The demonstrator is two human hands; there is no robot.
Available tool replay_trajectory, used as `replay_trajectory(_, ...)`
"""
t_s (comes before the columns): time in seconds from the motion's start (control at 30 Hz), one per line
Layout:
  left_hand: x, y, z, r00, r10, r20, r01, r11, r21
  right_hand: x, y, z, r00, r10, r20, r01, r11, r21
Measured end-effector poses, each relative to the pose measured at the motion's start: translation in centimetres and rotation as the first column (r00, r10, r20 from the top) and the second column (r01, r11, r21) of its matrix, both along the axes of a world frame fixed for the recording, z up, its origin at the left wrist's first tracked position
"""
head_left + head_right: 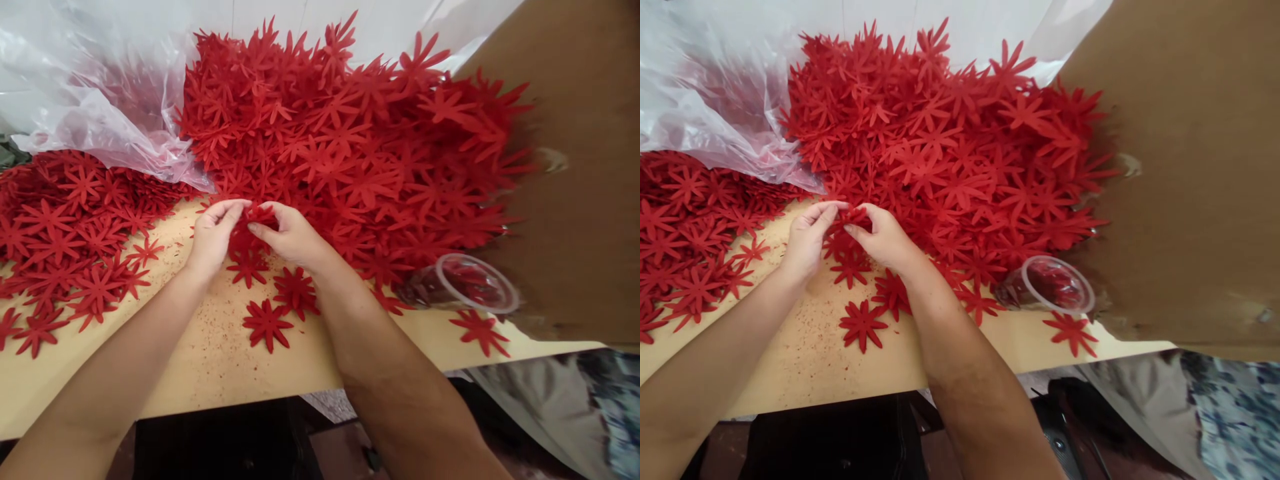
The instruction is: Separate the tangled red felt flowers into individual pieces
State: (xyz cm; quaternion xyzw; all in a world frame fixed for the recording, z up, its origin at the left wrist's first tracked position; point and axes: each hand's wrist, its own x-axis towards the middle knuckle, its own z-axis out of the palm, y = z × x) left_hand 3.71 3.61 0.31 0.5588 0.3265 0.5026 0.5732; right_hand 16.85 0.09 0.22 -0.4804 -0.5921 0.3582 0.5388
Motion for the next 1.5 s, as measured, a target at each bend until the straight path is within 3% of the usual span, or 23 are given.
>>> replay_trajectory(0.13,-0.7,0.5,0.4,0.998,0.034,0.047,-0.027,0.989,-0.143,0.3,-0.2,0.1,0.998,0.032,-0.054,-0.035,0.998,-0.059)
replay_trajectory(0.27,0.0,-0.3,0.5,0.993,-0.118,0.013,0.119,0.987,-0.108,0.0,-0.3,0.5,0.997,-0.02,-0.071,0.017,0.999,-0.049)
replay_trajectory(0.33,0.5,-0.7,0.4,0.992,-0.124,-0.004,0.124,0.988,-0.089,-0.1,-0.4,0.6,0.997,-0.027,-0.076,0.024,0.999,-0.046)
replay_trajectory(0.53,0.0,0.3,0.0,0.997,0.069,0.039,-0.055,0.957,-0.284,0.4,-0.6,0.6,0.987,0.11,-0.117,-0.124,0.985,-0.122)
replay_trajectory(0.7,-0.5,1.1,0.2,0.988,0.155,0.028,-0.135,0.924,-0.358,1.0,0.1,0.1,0.981,-0.104,-0.165,0.077,0.984,-0.161)
replay_trajectory(0.8,-0.4,0.7,0.4,0.995,0.075,0.066,-0.049,0.939,-0.34,1.1,0.3,0.0,0.961,-0.206,-0.182,0.176,0.97,-0.166)
replay_trajectory(0.93,-0.3,0.0,0.9,0.992,-0.036,0.122,0.081,0.919,-0.386,1.2,0.1,0.2,0.959,-0.28,-0.049,0.271,0.952,-0.14)
replay_trajectory(1.1,-0.3,-0.1,1.1,0.993,-0.004,0.116,0.056,0.892,-0.448,1.5,0.6,-0.7,0.925,-0.379,0.041,0.378,0.925,0.025)
replay_trajectory(1.2,-0.2,0.2,0.7,0.995,0.031,0.09,0.01,0.904,-0.428,1.6,0.7,-1.0,0.918,-0.38,0.11,0.369,0.923,0.112)
replay_trajectory(1.33,-0.2,0.7,0.0,0.991,0.116,0.064,-0.092,0.951,-0.294,0.4,-0.3,0.0,0.893,-0.4,0.207,0.357,0.909,0.216)
replay_trajectory(1.5,0.1,0.2,0.3,0.983,0.182,0.037,-0.18,0.982,-0.052,-2.2,-1.3,0.7,0.977,-0.157,0.144,0.154,0.987,0.036)
